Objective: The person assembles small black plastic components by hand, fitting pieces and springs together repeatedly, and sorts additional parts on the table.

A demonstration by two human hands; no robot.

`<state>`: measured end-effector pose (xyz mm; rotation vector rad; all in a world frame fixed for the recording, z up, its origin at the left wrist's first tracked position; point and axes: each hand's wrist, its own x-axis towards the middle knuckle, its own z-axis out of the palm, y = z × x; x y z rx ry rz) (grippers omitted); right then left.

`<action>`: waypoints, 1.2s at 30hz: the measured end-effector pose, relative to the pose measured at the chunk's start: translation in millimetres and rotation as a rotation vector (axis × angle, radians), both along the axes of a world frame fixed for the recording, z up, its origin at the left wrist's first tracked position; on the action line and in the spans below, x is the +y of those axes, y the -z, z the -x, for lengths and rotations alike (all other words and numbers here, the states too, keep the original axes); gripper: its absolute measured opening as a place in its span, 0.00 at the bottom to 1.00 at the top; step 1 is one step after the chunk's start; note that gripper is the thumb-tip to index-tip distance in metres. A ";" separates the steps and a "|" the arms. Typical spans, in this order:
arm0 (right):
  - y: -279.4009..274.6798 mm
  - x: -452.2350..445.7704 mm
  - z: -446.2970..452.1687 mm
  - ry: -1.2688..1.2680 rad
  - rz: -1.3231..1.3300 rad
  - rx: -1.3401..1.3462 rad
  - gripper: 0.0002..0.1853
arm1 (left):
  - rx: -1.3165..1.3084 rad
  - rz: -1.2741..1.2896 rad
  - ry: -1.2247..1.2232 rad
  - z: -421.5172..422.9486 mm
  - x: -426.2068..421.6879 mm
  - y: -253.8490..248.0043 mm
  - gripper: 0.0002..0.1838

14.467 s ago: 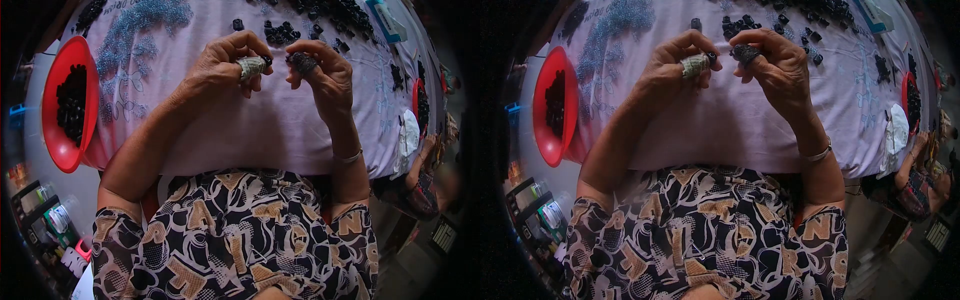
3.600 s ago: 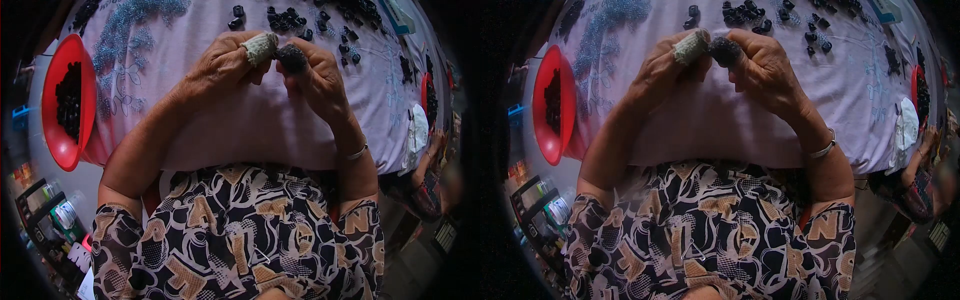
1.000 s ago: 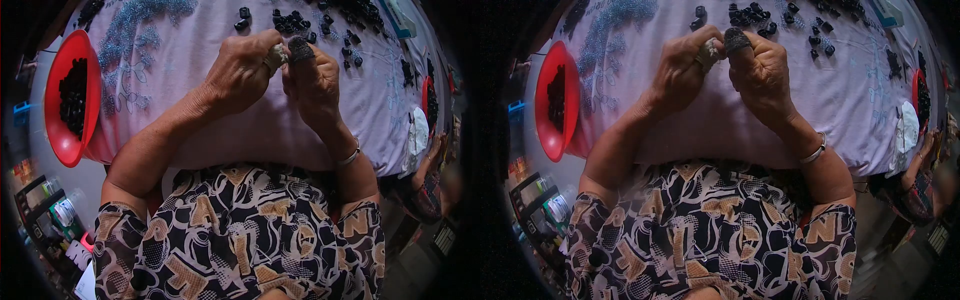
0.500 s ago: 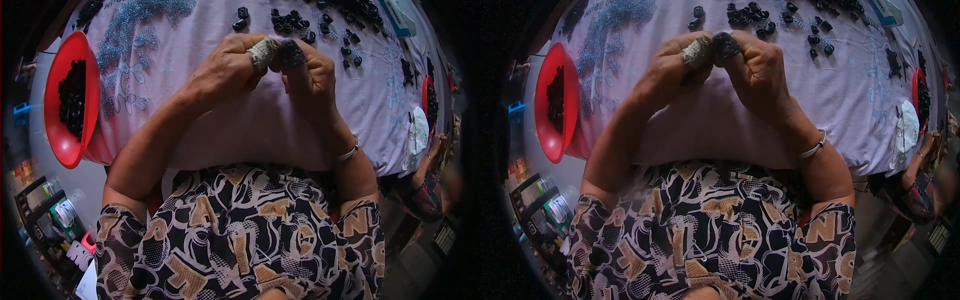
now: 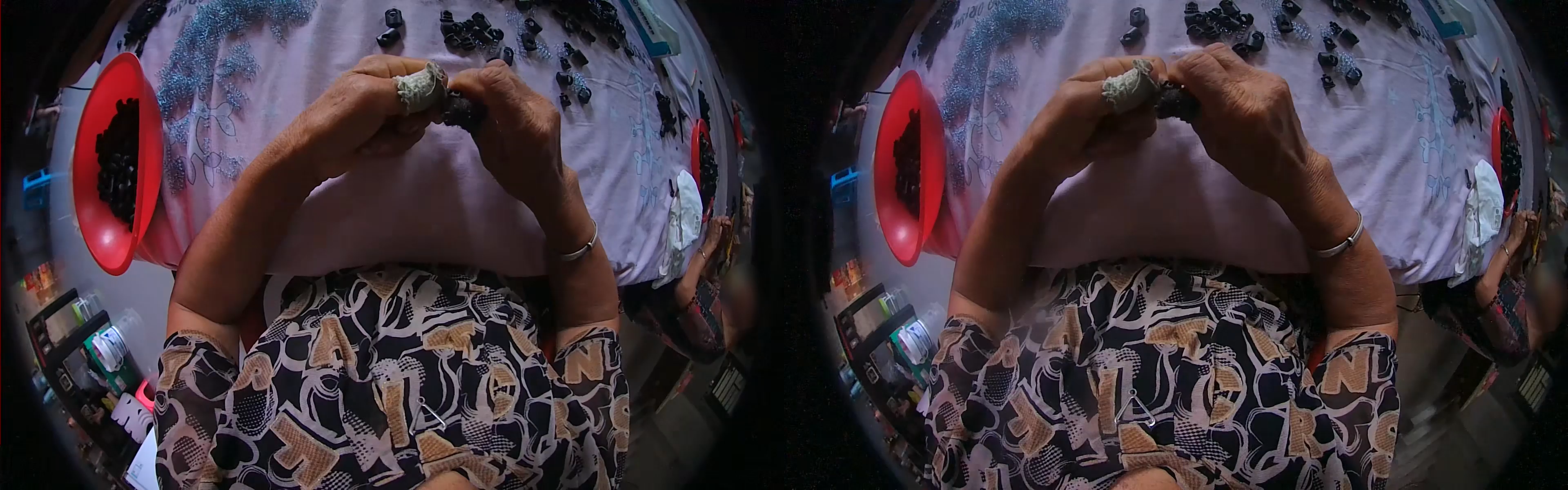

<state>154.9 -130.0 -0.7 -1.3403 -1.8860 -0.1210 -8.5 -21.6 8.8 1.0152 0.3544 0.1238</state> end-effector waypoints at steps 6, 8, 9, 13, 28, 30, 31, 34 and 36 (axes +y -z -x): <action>-1.3 -1.6 -1.8 0.011 -0.042 -0.028 0.10 | 0.054 0.051 0.032 4.0 2.2 -3.3 0.13; -1.8 -2.0 -0.5 0.005 -0.043 -0.027 0.10 | 0.087 0.053 0.030 3.6 2.7 -1.6 0.13; -2.1 -1.9 0.4 -0.001 -0.046 -0.028 0.09 | 0.055 0.072 0.033 2.9 2.2 0.1 0.13; -1.5 -1.6 6.6 0.018 -0.048 0.007 0.08 | 0.040 0.056 0.009 0.7 -3.9 -2.5 0.11; 7.0 6.0 2.1 -0.020 -0.185 0.152 0.08 | -0.051 -0.105 -0.203 -7.3 -22.3 2.7 0.08; 6.8 -1.0 -2.0 0.004 -0.051 0.363 0.05 | -0.075 -0.134 -0.236 -8.2 -20.3 1.4 0.07; 6.6 -2.2 -6.9 0.001 -0.008 0.426 0.07 | -0.097 -0.160 -0.268 -8.4 -19.7 0.2 0.09; 8.5 -4.3 -21.9 -0.028 0.092 0.680 0.08 | -0.073 -0.169 -0.241 -7.7 -15.9 -0.9 0.09; 3.0 -5.7 -17.5 -0.046 0.104 0.762 0.08 | -0.060 -0.205 -0.254 -8.8 -17.0 2.1 0.09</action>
